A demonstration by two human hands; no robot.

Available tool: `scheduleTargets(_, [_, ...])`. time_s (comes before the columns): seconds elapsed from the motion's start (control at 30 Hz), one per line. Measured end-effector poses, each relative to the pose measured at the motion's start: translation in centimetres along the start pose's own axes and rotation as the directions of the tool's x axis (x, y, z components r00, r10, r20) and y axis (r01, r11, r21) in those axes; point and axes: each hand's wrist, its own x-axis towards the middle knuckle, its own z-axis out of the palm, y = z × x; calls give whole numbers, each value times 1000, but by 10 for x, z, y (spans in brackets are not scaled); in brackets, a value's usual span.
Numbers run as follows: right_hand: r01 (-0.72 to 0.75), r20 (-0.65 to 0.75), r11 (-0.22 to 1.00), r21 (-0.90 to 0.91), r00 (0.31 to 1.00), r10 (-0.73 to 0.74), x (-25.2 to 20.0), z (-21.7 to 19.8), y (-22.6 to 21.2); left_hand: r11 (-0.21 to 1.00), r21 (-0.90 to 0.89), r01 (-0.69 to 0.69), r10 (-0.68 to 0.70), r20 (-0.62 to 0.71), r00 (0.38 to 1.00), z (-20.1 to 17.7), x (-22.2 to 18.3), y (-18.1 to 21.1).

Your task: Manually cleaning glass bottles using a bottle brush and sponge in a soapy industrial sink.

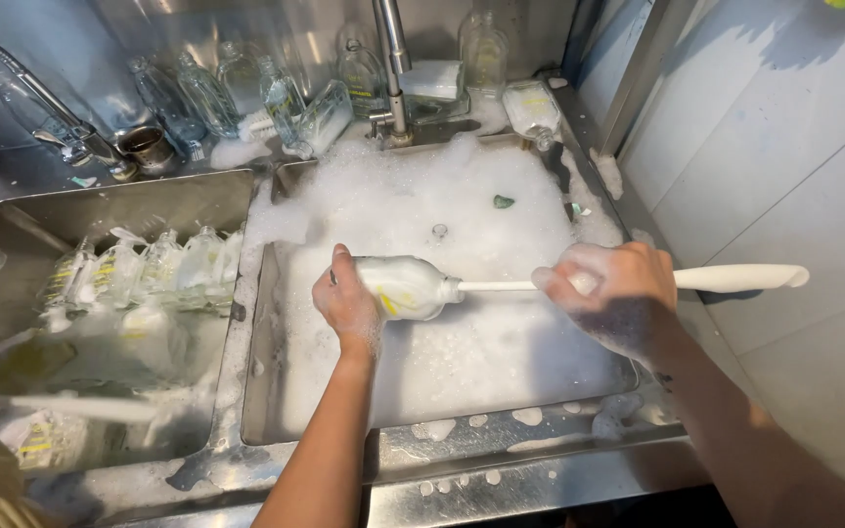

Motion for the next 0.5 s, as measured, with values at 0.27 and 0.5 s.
scheduleTargets(0.27, [1, -29, 1000, -29, 1000, -2, 2, -6, 8, 1000, -3, 19, -19, 1, 1000, 0, -2, 4])
scheduleTargets(0.5, [29, 44, 1000, -6, 999, -29, -3, -7, -9, 998, 55, -37, 38, -19, 999, 9, 7, -11])
